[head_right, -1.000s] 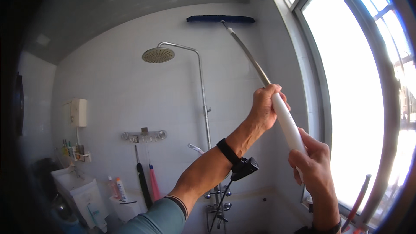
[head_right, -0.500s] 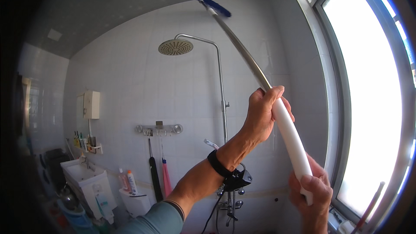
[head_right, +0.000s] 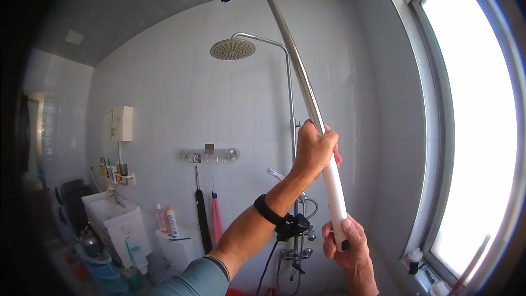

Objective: The person uses a long-handled duster to clean the upper walls and ceiling of a bathroom. They systematically move the duster across the tiled surfaces near the window, shower, and sink area.

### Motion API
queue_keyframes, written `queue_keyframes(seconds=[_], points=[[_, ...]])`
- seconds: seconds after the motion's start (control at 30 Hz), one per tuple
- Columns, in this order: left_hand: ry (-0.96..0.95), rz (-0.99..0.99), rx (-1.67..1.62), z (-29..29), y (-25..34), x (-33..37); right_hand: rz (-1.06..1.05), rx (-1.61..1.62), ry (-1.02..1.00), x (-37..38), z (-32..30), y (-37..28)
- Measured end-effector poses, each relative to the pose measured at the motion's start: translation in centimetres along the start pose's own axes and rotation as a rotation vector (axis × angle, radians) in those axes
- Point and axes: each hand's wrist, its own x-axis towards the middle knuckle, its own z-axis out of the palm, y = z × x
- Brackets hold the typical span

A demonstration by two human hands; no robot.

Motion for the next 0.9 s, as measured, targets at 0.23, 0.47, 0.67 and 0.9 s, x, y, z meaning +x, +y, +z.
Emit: queue_keyframes(seconds=[0.23,0.47,0.67,0.9], points=[[0.003,-0.075,0.185,-0.1,-1.9,1.6,-0.020,-0.162,0.204,0.9,0.7,0.8],[0.014,-0.153,0.309,0.9,-9.1,0.8,0.270,0.137,0.259,-0.8,-3.4,2.4],[-0.082,-0.200,0.373,3.2,-15.3,-5.3,0.264,0.165,0.399,-8.2,-9.6,6.3],[-0.281,-0.386,-0.054,0.4,-19.3,-8.0,0.285,-0.397,0.621,-14.7,-8.4,9.8]])
